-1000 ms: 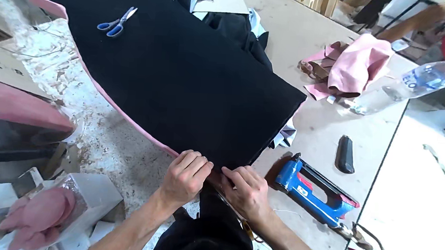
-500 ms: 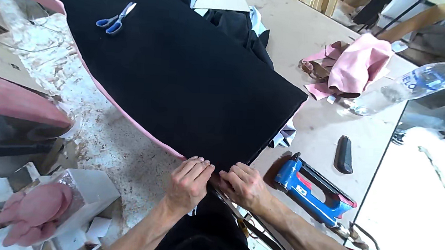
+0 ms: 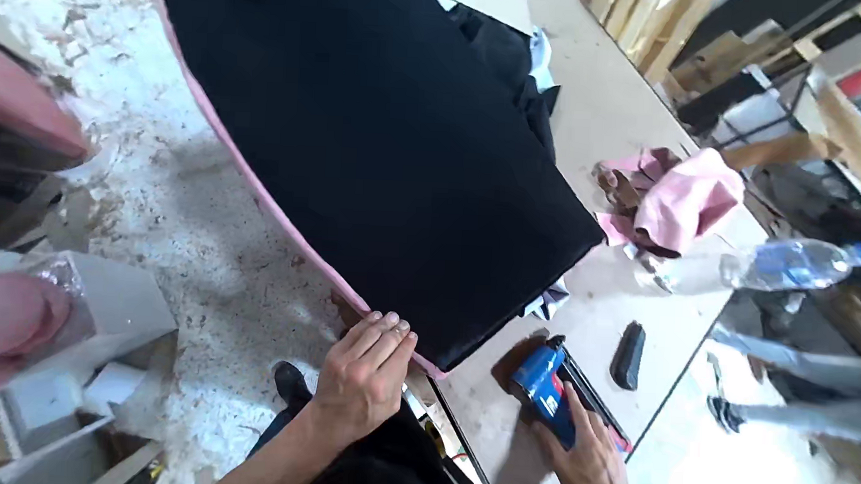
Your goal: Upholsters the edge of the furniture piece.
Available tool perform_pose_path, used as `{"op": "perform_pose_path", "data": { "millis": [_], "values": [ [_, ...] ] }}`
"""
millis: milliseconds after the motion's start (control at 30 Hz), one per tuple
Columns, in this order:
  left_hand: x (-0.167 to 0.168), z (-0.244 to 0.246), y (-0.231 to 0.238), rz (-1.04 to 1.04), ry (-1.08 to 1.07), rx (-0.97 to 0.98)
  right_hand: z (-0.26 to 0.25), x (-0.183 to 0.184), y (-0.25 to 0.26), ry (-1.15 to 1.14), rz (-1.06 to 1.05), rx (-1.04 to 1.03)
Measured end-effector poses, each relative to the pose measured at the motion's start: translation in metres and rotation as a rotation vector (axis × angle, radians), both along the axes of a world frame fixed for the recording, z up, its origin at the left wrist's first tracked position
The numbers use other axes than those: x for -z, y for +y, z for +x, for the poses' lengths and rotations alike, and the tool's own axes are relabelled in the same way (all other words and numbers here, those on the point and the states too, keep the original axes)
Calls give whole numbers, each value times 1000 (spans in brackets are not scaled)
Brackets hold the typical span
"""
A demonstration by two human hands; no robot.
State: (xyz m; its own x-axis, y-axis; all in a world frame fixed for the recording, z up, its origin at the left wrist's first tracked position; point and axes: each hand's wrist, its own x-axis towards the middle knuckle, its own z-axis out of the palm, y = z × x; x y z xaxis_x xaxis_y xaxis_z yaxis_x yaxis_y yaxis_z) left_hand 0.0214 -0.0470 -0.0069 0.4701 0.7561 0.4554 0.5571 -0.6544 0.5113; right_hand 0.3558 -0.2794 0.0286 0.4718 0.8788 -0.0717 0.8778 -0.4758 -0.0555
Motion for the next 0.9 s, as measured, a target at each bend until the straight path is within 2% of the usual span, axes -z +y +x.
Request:
{"op": "perform_pose_path", "data": {
  "millis": [67,100,200,233,267,300,367,433,500,567,667,900],
  "values": [
    [6,2,-7,-19,42,-51,20,-8,10,84,-81,-68],
    [10,4,-12,-18,46,-81,27,-21,16,151,-156,-11],
    [23,15,-23,-18,-14,-155,59,-80,51,238,-230,273],
    [28,18,-26,-18,-45,-176,67,-109,71,234,-180,242],
    [33,21,-29,-15,-76,-192,65,-142,97,219,-143,101],
    [37,23,-33,-12,-99,-200,60,-171,126,180,-120,-133],
    [43,28,-37,11,-115,-218,54,-207,196,135,-160,-596],
    [46,30,-40,42,-108,-258,10,-233,271,107,-250,-977],
    [47,31,-46,54,-80,-309,-68,-231,322,131,-254,-1194],
    [48,32,-50,59,-71,-352,-113,-211,343,113,-271,-1347],
    [50,34,-52,43,-123,-368,-131,-184,353,110,-334,-1461],
    [57,37,-57,-5,-160,-365,-139,-168,366,62,-323,-1563]
  ]
}}
